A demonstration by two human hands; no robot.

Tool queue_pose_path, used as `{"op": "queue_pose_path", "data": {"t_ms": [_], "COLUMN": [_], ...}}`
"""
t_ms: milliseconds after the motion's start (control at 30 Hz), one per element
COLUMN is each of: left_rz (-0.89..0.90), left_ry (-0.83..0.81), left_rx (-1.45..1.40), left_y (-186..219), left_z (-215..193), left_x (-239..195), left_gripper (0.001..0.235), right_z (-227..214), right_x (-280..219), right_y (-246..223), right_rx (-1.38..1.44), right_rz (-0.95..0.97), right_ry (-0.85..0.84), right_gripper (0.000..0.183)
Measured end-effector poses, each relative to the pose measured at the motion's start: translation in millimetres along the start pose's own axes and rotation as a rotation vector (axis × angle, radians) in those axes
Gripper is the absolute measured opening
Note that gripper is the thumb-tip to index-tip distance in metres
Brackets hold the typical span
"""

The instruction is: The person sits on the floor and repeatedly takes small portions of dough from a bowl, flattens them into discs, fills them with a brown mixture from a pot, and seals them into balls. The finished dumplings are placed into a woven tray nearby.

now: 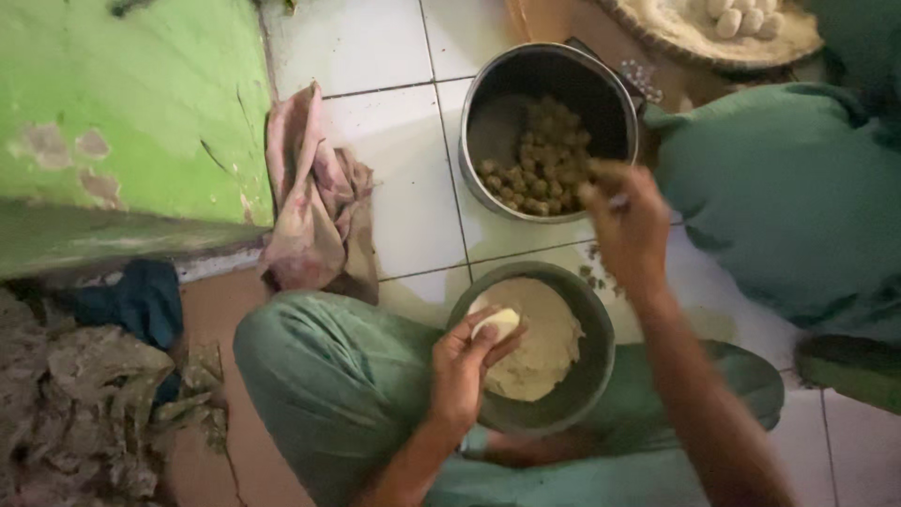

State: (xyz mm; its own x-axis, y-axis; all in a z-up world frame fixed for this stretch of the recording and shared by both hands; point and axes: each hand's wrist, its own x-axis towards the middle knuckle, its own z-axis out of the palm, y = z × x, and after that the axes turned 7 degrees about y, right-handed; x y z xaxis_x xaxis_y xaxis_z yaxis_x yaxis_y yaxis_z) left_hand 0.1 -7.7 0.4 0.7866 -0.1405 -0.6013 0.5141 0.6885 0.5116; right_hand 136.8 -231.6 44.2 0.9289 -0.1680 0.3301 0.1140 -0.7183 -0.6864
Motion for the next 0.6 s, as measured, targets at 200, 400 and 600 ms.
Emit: {"op": "queue_pose_path", "data": {"t_ms": [200,400,600], "left_rz": [-0.063,-0.05,0.08], "left_ry": [-0.056,-0.07,0.02], "left_rx": [0.217,0.244,0.337], "left_y": [-5.5,-8.3,1.4], "left_z": [-3.8,-9.7,-9.9], "left_x": [0.2,-0.5,-5.3], "left_gripper": [0.034,0.032,0.028], "right_z": [69.1,104.4,57.7], "right_x": [98.5,110.4,65.5], "right_y": [71.5,89.7,9.1], "right_rx": [-0.287,-0.514,0.312], "right_rz": [-0.104,-0.221,0.217], "right_ry": [-0.172,-0.329,-0.147], "right_gripper": [0.028,0.047,0.03]}}
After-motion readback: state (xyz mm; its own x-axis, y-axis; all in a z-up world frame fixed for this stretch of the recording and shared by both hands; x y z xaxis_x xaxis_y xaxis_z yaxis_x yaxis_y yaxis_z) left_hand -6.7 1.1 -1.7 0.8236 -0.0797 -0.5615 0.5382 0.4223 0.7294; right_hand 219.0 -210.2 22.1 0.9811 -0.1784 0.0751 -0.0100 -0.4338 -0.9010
